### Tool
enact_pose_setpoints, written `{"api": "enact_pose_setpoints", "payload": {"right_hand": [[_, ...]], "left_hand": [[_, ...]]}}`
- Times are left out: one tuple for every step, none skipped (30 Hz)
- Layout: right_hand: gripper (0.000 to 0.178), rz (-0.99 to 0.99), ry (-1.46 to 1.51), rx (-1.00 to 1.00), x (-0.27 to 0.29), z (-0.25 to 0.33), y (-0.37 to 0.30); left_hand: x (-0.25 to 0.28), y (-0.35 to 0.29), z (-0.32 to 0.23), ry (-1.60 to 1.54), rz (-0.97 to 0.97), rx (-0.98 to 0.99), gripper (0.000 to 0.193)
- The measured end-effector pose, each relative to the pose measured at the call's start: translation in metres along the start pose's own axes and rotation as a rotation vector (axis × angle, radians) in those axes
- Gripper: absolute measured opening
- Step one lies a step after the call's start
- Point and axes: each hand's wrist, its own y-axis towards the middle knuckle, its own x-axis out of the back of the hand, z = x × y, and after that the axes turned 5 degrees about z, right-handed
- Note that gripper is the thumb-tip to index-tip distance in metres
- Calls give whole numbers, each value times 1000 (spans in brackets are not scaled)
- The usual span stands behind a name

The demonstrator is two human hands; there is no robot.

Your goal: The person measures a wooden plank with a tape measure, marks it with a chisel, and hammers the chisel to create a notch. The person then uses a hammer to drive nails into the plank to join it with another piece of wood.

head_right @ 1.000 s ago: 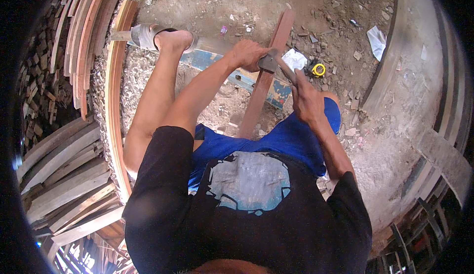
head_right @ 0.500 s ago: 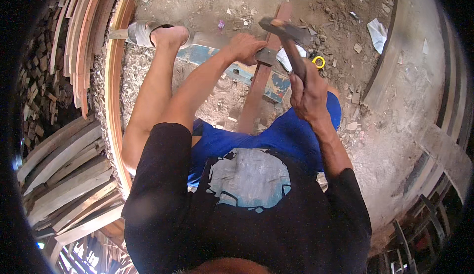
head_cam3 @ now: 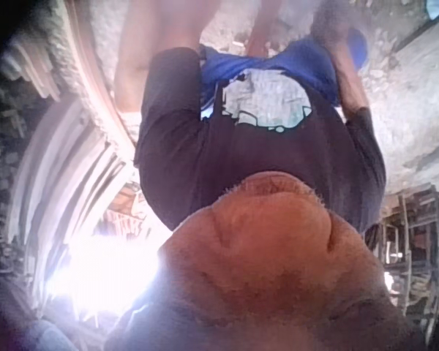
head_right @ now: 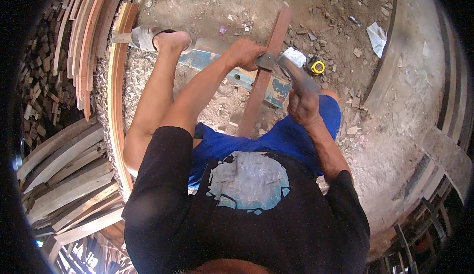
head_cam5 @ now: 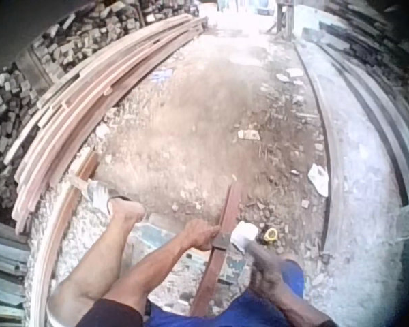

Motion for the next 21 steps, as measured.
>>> {"api": "enact_pose_setpoints", "payload": {"right_hand": [[23,135,-104,-130,-2,-4,-1],[25,252,-192,-261,1,-8,2],[27,368,-272,-365,5,-7,20],[27,205,-160,-208,13,-3,33],[27,92,-21,-79,18,21,31],[28,-32,101,23,27,46,23],[22,-243,143,219,32,61,26],[22,-280,202,283,26,41,22],[21,-311,267,340,11,13,7],[22,-110,74,105,1,-4,-1],[24,91,-112,-131,-8,-20,-6],[26,270,-226,-318,-12,-26,2],[26,210,-177,-263,-9,-29,-1],[26,136,-121,-184,1,-18,17],[26,102,-57,-146,9,2,12],[22,-40,89,-26,16,31,19],[21,-104,136,95,13,23,17],[21,-178,169,214,9,9,11],[21,-222,152,248,-1,0,7],[22,-273,123,276,-7,-8,1],[22,-17,-85,110,-3,-3,2]], "left_hand": [[4,1,1,1,-8,-9,36],[1,1,-2,-7,-14,-24,36],[6,1,4,-3,-27,-11,35],[15,7,14,16,-68,-6,36],[-1,-5,18,-3,-63,11,37],[-17,-14,11,-31,-63,3,38],[-16,-15,12,-31,-43,8,39],[-5,-8,8,-26,-40,-14,39],[1,-4,3,-25,-26,-34,40],[-3,3,4,3,-43,-47,39],[-1,6,6,1,-43,-44,38],[-3,4,5,-13,-36,-31,38],[-5,4,5,-26,-30,-20,37],[8,8,17,2,-73,-16,37],[0,1,15,-11,-78,-21,36],[-16,-12,10,-31,-71,-17,36],[-15,-13,10,-33,-50,-7,36],[-10,-11,8,-31,-38,-10,36],[-5,-10,6,-29,-25,-12,37],[3,-4,5,-25,-38,-22,37],[3,-2,4,-27,-45,-21,37]]}}
